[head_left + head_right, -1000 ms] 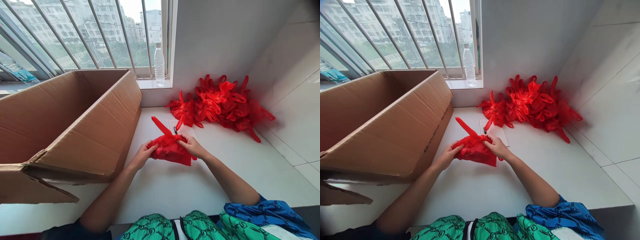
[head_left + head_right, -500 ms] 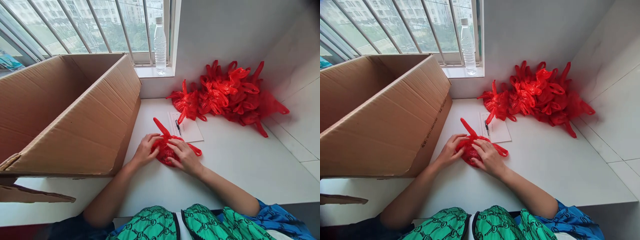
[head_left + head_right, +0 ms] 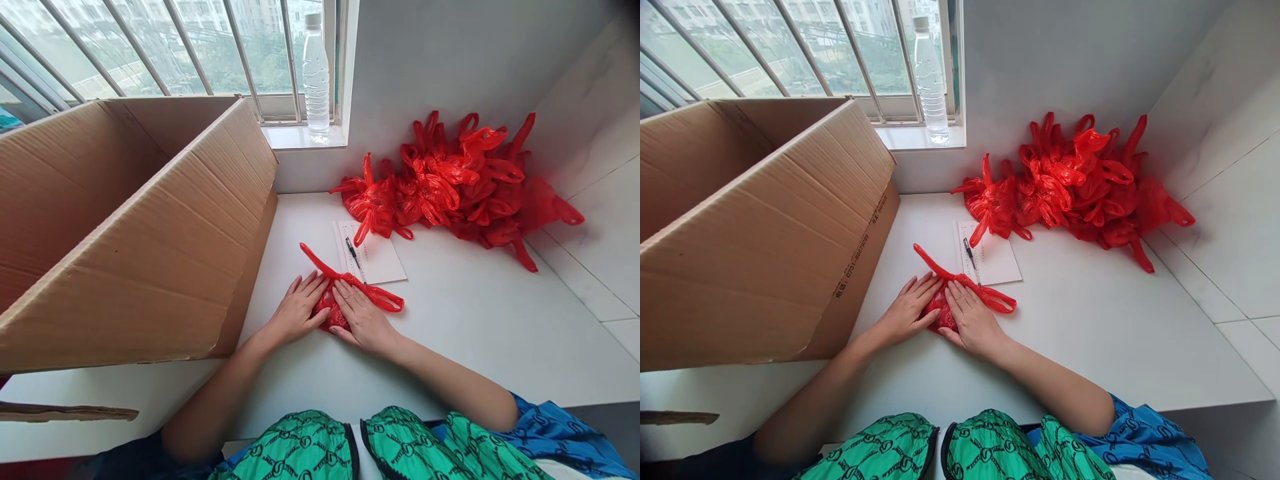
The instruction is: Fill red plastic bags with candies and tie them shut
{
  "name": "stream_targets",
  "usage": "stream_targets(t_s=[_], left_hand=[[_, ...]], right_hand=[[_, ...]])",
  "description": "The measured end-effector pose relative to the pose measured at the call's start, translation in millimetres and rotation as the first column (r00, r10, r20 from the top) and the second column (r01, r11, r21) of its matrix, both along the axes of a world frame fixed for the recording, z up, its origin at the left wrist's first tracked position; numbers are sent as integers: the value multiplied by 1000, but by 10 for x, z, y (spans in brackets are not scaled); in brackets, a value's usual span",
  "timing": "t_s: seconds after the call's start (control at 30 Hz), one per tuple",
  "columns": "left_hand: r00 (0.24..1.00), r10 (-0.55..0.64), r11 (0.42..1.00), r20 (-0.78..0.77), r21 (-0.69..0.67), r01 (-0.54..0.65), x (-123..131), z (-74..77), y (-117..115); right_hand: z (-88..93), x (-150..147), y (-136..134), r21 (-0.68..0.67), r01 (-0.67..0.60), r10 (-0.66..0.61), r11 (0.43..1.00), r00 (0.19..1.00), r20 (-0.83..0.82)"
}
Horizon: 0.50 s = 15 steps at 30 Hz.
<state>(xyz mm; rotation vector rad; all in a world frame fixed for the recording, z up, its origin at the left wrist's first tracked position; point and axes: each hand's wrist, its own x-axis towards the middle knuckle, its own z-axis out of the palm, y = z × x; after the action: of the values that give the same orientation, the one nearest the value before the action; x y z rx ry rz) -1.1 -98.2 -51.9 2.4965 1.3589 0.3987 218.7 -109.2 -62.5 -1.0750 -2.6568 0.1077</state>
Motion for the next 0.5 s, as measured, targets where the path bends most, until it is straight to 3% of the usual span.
stream_targets(t_s=[0.17,0.3,0.4,0.5], left_hand=[[1000,1,998,23,57,-2,8,-36,21],[990,36,990,137,131,-54,-30,28,50],[968,131,969,213,177,-170,-54,125,41],[954,168,963,248,165,-213,-26,193,-18]], right_hand=[[6,2,23,-57,-15,11,998,997,-71],[182,92,79,-92,-81,54,993,964,-262],[356,179,149,-44,54,-66,998,926,-372],[422,218,242,52,225,-204,973,943,-263]])
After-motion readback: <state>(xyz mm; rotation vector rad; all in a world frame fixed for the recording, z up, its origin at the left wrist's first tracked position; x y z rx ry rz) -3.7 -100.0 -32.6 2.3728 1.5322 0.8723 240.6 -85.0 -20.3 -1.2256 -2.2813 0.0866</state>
